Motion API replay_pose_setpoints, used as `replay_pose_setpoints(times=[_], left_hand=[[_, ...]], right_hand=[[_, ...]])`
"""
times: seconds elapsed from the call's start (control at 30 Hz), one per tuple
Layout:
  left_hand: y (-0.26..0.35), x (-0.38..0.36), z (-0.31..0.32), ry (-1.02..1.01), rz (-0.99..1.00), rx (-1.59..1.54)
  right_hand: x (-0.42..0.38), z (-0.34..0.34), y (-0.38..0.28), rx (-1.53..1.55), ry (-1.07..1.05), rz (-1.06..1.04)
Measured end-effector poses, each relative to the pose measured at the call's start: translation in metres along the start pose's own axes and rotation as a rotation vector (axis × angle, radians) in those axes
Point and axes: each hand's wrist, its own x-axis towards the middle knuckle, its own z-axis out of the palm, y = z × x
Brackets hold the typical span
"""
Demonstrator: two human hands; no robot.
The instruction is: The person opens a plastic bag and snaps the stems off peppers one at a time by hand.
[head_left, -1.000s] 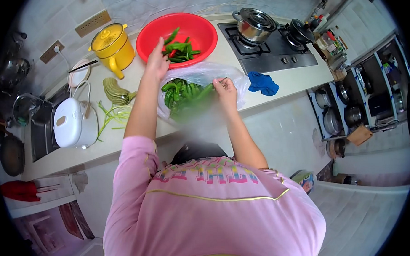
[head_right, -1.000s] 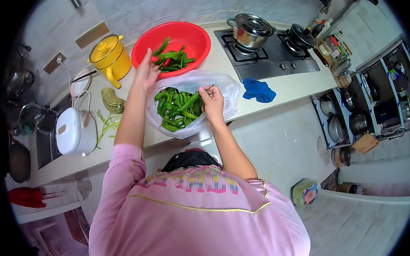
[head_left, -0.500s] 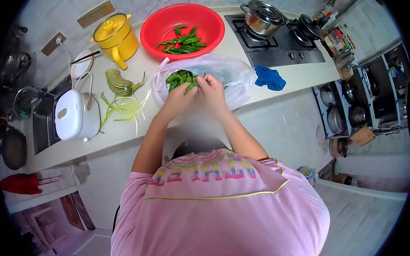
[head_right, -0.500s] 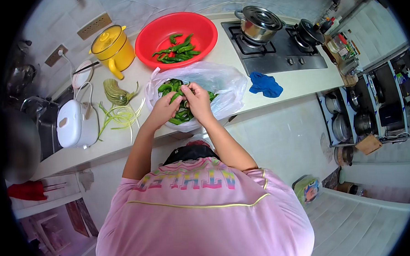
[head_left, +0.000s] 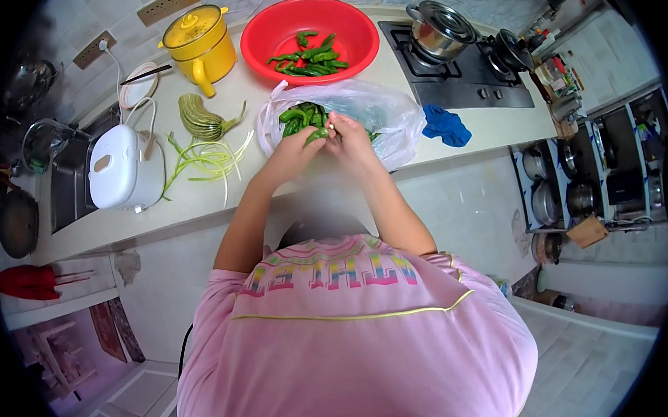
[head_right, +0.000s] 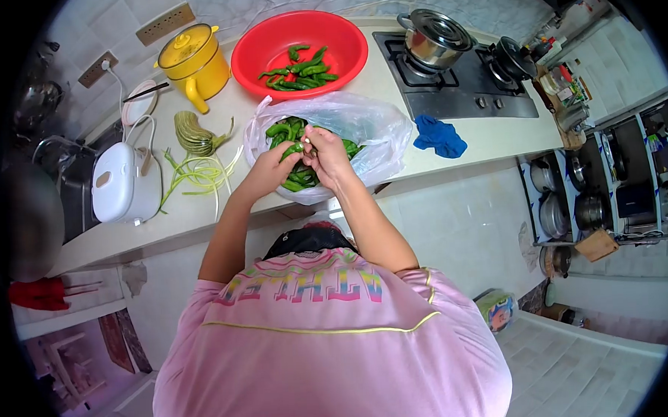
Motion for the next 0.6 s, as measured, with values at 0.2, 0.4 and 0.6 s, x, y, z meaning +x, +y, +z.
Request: replay_pose_setpoints(times=[0.2, 0.4, 0.6], left_hand=[[-0.024, 0.002, -0.011, 0.284, -0.210, -0.803], [-0.053, -0.008, -0.041, 0.453, -0.282, -1.052], [-0.054, -0.016, -0.027, 0.431, -0.303, -0.994]], right_hand=[[-0.006, -0.005, -0.020, -0.064, 0.069, -0.012], [0.027, -0.019, -0.010, -0.469, 0.177, -0.033], [0.053, -0.016, -0.015, -0.897, 0.228, -0.390]])
